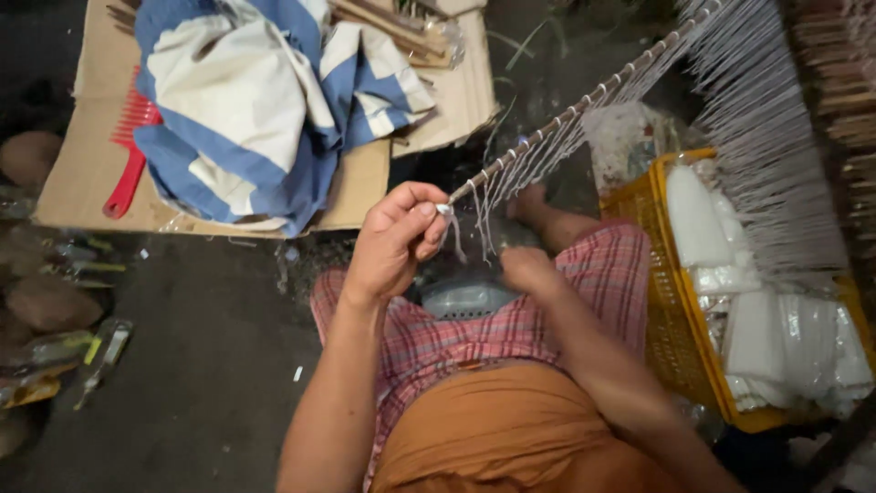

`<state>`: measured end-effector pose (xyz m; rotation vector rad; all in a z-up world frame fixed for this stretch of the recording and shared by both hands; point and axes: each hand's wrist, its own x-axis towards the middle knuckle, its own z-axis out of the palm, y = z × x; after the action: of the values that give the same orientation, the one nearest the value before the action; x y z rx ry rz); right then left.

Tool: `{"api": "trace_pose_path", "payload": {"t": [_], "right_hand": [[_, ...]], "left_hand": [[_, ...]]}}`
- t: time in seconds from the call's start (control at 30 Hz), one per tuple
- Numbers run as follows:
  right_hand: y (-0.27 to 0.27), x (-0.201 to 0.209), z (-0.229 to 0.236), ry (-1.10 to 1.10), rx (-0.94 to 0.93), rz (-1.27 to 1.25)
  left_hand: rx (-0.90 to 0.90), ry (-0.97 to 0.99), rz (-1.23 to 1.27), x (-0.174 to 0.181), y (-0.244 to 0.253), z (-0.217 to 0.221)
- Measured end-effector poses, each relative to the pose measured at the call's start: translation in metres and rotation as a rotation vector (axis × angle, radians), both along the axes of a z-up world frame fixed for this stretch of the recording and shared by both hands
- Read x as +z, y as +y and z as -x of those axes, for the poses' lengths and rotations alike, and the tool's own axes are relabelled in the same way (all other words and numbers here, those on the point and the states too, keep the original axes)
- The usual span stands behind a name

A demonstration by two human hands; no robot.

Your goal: Assembling a mop by wrapping string around a wooden handle to secure white fringe material

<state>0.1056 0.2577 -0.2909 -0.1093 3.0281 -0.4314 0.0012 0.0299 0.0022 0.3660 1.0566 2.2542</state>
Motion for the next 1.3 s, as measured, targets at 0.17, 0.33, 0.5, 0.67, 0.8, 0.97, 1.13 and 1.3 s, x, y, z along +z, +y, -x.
{"api": "trace_pose_path", "payload": {"t": [0.17, 0.33, 0.5, 0.67, 0.8, 0.97, 1.13, 1.3], "right_hand": [[-0.034, 0.208, 0.009, 0.010, -0.248, 0.988], [-0.069, 0.241, 0.032, 0.286, -0.746, 1.626], [-0.066, 0.231, 0.035, 0.333, -0.772, 1.743], [-0.059, 0.242, 0.030, 0.394, -0.787, 1.794], [-0.052, 0.240, 0.029, 0.410, -0.772, 1.754], [-0.042, 0.251, 0.027, 0.493, -0.756, 1.725], [-0.014, 0.252, 0.021, 0.580, -0.797, 1.602], [0.056, 0.285, -0.012, 0.724, -0.871, 1.495]], "left_hand": [[0.019, 0.021, -0.005, -0.017, 0.010, -0.003], [0.021, 0.038, 0.032, -0.027, 0.024, -0.014], [0.050, 0.110, 0.058, -0.032, 0.028, -0.020], [0.037, 0.584, 0.349, -0.002, 0.014, -0.016], [0.115, 0.733, 0.374, -0.002, 0.017, -0.014], [0.387, 0.881, 0.442, -0.003, 0.032, -0.025], [0.418, 1.013, 0.495, -0.010, 0.041, -0.033], [0.347, 1.117, 0.626, -0.099, 0.026, -0.013]]}}
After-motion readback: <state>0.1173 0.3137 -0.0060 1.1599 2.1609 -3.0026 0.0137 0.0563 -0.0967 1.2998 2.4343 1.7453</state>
